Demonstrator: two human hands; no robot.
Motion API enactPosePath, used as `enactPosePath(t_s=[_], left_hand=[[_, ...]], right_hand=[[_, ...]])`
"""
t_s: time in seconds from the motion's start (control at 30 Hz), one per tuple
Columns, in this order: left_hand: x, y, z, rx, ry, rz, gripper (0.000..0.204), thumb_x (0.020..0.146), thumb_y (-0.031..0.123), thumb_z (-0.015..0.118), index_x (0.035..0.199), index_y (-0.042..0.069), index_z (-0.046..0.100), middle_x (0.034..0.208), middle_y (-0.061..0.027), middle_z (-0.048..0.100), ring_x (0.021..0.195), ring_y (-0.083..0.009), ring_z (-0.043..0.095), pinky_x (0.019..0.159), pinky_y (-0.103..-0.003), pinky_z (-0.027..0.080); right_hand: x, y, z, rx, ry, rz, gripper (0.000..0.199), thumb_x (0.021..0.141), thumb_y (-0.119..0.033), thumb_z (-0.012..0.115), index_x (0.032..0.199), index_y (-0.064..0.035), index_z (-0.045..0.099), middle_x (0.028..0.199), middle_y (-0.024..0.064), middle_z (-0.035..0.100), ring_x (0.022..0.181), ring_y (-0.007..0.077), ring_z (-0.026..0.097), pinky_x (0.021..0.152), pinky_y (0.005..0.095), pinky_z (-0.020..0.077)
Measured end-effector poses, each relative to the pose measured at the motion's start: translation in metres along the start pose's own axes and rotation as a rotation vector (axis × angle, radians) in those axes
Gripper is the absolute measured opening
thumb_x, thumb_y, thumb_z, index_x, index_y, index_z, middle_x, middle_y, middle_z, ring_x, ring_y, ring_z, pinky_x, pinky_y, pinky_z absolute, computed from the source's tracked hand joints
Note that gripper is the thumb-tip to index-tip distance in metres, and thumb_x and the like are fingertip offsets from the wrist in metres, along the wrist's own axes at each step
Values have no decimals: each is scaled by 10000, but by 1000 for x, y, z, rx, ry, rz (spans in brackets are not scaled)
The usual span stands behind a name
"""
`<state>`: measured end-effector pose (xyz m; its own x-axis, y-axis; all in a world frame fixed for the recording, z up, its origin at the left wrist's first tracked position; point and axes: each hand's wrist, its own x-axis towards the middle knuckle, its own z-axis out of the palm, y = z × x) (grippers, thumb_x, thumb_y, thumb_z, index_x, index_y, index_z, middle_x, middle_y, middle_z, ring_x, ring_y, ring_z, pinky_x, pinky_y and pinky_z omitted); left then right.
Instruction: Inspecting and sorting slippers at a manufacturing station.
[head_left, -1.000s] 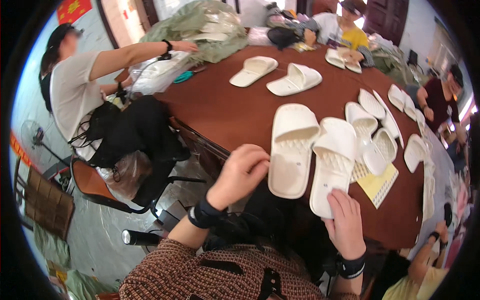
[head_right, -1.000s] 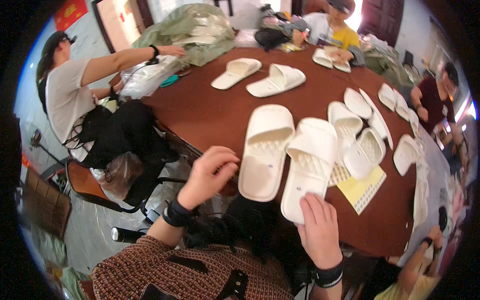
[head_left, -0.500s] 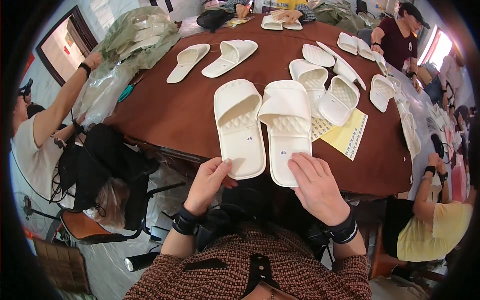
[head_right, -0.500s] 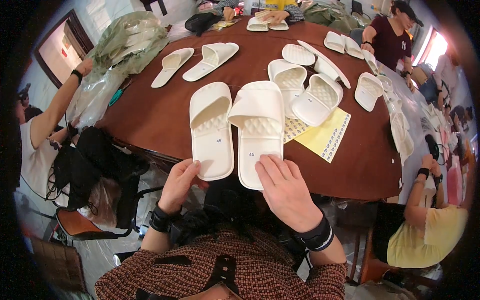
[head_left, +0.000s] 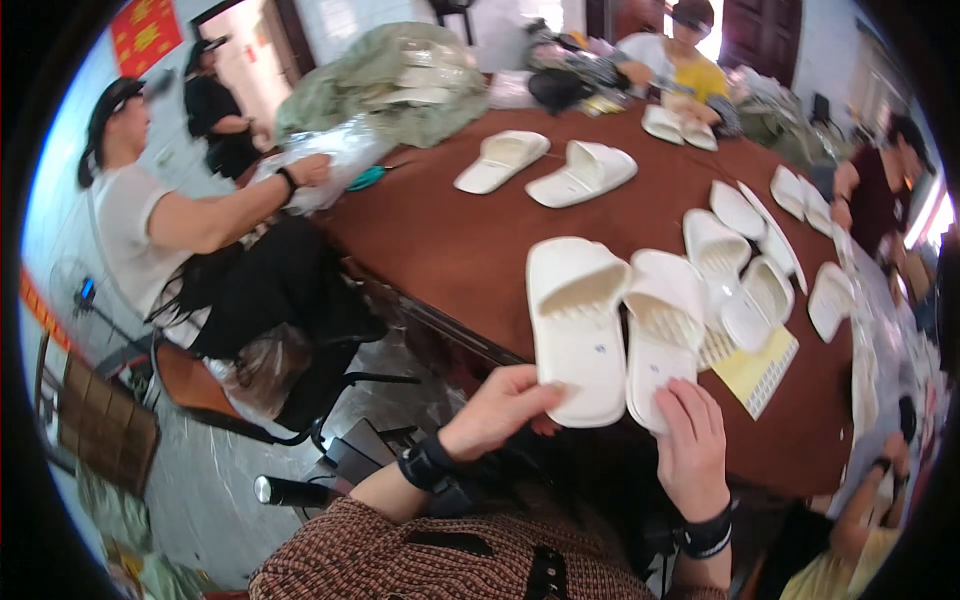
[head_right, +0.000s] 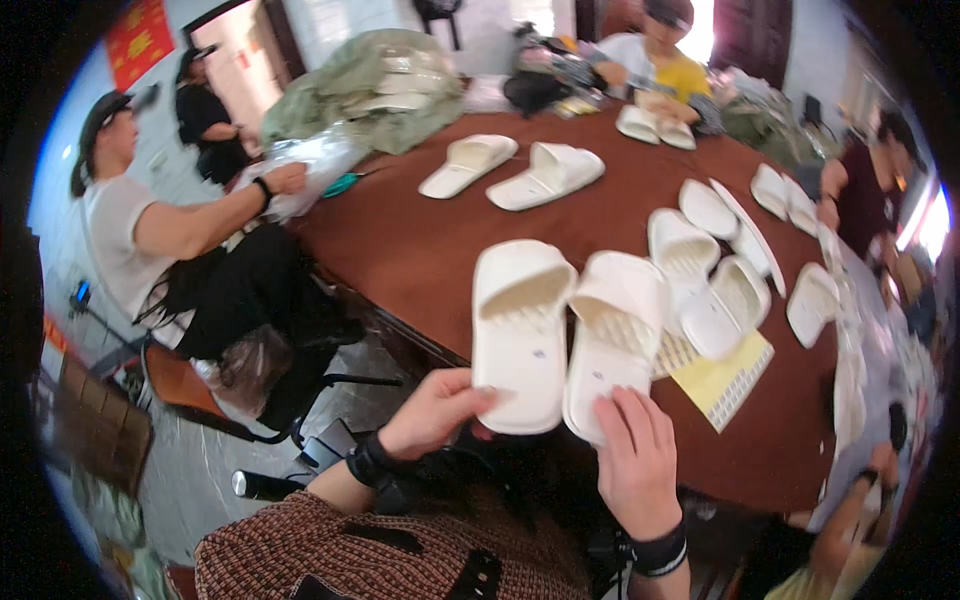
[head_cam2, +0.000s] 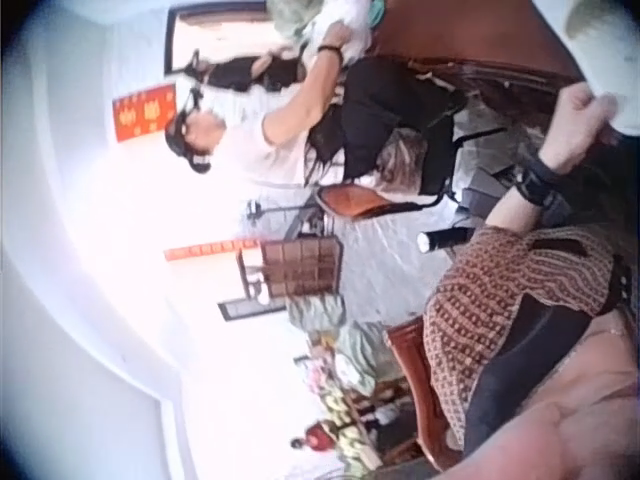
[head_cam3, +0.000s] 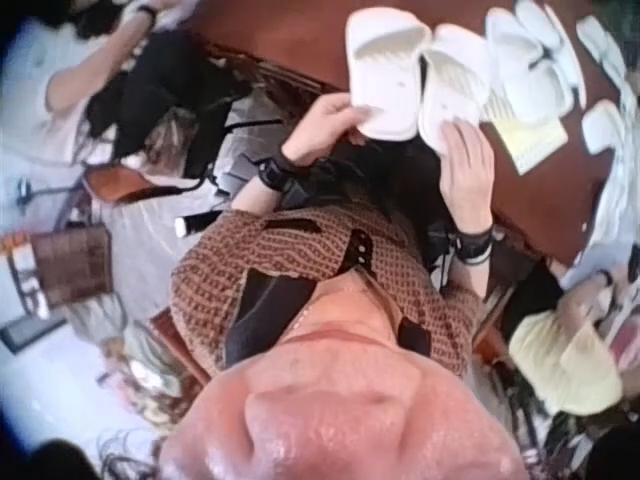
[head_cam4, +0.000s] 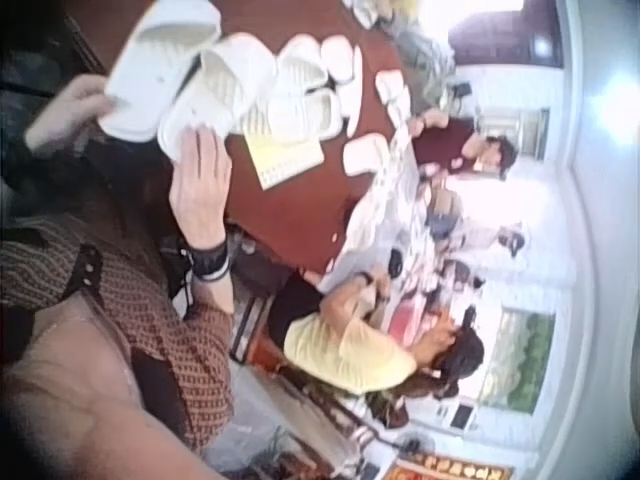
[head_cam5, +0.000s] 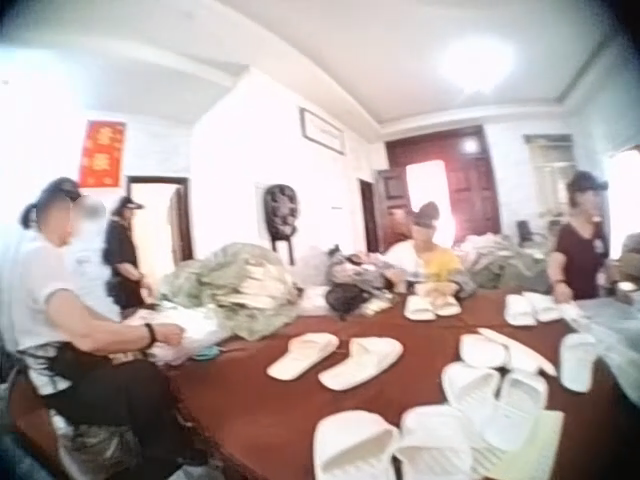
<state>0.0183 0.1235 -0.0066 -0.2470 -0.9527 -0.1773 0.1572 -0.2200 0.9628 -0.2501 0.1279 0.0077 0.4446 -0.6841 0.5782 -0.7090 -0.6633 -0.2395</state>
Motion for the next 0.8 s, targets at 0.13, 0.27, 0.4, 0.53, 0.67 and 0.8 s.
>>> enactPosePath(t_s=[0.13, 0.27, 0.4, 0.53, 0.67, 0.8], left_hand=[[-3, -11, -3, -35, -74, -70, 272, 1001, 258, 604, 1063, 9, 692, 917, -39, 713, 723, -97, 662, 669, -232, 535], [1, -23, -3, -17, -113, -108, 282, 1005, 285, 602, 1071, 25, 689, 922, -28, 712, 729, -90, 664, 666, -227, 532], [5, -22, 0, -17, -177, -133, 303, 1010, 312, 599, 1088, 30, 676, 923, -25, 707, 739, -86, 662, 677, -224, 532], [6, -18, 1, -11, -191, -105, 308, 1018, 317, 589, 1093, 30, 671, 900, -22, 699, 755, -87, 660, 689, -229, 535], [6, -11, 0, 12, -210, -65, 291, 1032, 298, 559, 1053, 25, 659, 864, -22, 677, 762, -88, 643, 690, -234, 523], [-4, 0, -4, 78, -276, 107, 271, 1044, 250, 531, 1036, 4, 646, 856, -30, 660, 789, -86, 614, 721, -243, 514]], right_hand=[[1, -9, 9, -18, -96, -1, 551, 735, 16, 670, 1276, -41, 582, 1318, 183, 537, 1206, 392, 510, 985, 485, 434], [8, -19, 17, -161, -209, -16, 652, 743, -92, 743, 1363, -147, 550, 1412, 178, 461, 1256, 421, 455, 975, 517, 396], [17, -26, 22, -180, -228, -37, 668, 742, -131, 747, 1376, -211, 554, 1418, 185, 445, 1263, 447, 434, 977, 552, 384], [22, -27, 31, -216, -204, -55, 594, 780, -105, 688, 1354, -205, 570, 1415, 178, 451, 1255, 441, 445, 968, 549, 390], [25, -21, 31, -238, -100, -102, 522, 813, -52, 623, 1315, -195, 596, 1378, 173, 489, 1209, 422, 496, 922, 519, 429], [35, -16, 17, -250, -24, -82, 499, 807, -40, 626, 1285, -182, 619, 1338, 167, 532, 1166, 401, 540, 895, 478, 453]])
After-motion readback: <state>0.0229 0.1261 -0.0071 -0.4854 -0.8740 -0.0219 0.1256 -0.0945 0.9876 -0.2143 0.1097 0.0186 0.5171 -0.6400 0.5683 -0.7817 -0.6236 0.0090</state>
